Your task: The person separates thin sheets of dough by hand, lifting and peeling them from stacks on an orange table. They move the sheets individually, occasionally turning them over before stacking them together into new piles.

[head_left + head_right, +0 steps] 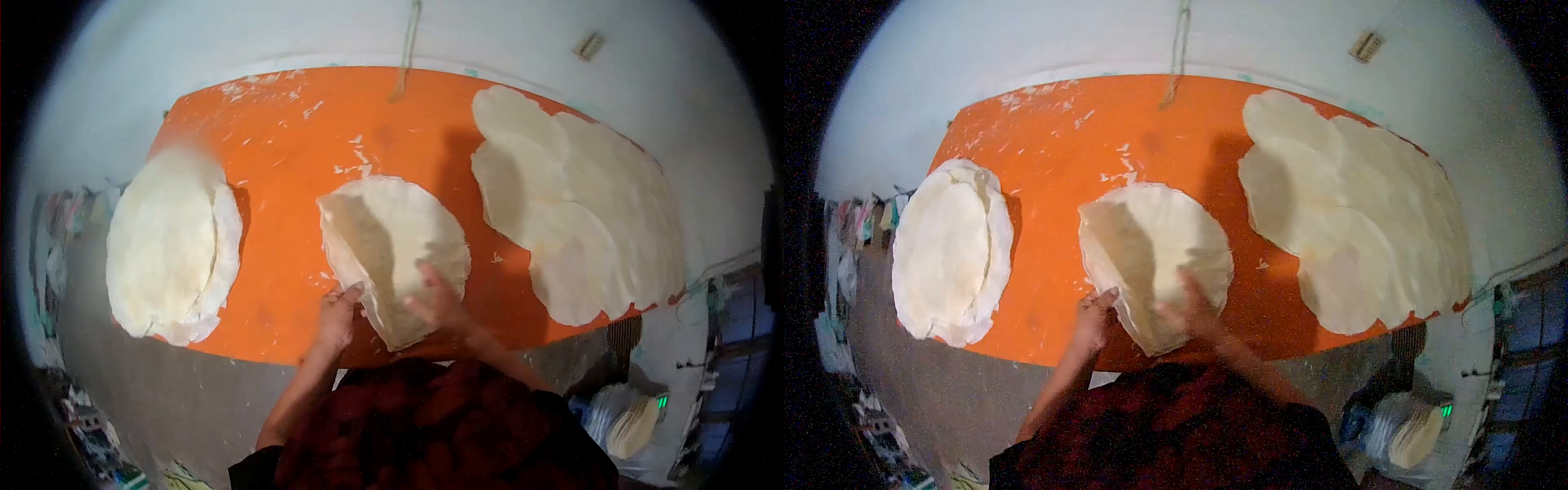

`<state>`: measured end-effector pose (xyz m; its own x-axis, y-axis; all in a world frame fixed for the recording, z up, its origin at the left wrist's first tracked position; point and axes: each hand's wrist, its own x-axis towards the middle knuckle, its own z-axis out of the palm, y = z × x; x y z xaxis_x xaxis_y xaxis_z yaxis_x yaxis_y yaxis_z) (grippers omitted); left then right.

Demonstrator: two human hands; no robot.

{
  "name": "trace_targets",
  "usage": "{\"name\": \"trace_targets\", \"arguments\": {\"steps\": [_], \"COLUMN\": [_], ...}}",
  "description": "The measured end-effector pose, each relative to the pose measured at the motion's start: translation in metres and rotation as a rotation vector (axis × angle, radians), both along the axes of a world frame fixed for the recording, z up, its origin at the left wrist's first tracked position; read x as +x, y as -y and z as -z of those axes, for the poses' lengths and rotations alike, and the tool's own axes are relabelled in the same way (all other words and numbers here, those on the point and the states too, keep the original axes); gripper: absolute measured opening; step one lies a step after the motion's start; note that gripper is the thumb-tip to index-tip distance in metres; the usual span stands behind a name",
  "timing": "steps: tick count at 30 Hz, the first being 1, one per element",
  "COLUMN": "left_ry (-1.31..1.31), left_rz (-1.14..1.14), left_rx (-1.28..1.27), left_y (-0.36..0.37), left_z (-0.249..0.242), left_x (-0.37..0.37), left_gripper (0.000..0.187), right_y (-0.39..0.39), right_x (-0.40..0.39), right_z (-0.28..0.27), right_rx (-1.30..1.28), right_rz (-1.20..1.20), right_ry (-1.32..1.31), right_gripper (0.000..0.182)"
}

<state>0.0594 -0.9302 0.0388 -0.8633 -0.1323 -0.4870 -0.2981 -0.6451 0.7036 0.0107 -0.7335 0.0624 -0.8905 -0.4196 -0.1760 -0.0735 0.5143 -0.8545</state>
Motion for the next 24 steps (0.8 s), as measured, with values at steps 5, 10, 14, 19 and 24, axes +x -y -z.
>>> {"name": "trace_targets", "arguments": {"steps": [5,10,14,19,24], "left_ry": [-0.041,0.045,0.18,0.242,0.167], "left_rz": [0.141,-0.007,-0.155,-0.122,0.087], "left_rx": [-0.094,0.28,0.139,-0.064,-0.338], "left_y": [-0.019,0.026,0.072,0.096,0.122], "left_z": [-0.035,0.001,0.074,0.111,0.11], "left_x": [0.006,0.007,0.01,0.005,0.006], "left_gripper": [0.017,0.032,0.02,0.015,0.022], "right_y": [0.032,-0.016,-0.069,-0.131,-0.18], "right_x": [0.019,-0.02,-0.054,-0.084,-0.106], "right_z": [0.012,-0.011,-0.034,-0.064,-0.094], "right_rx": [-0.551,-0.52,-0.458,-0.217,-0.194], "right_rz": [0.068,0.277,0.146,0.131,0.494], "right_ry": [0.318,0.521,0.518,0.266,0.361], "right_gripper": [0.045,0.033,0.032,0.027,0.022]}}
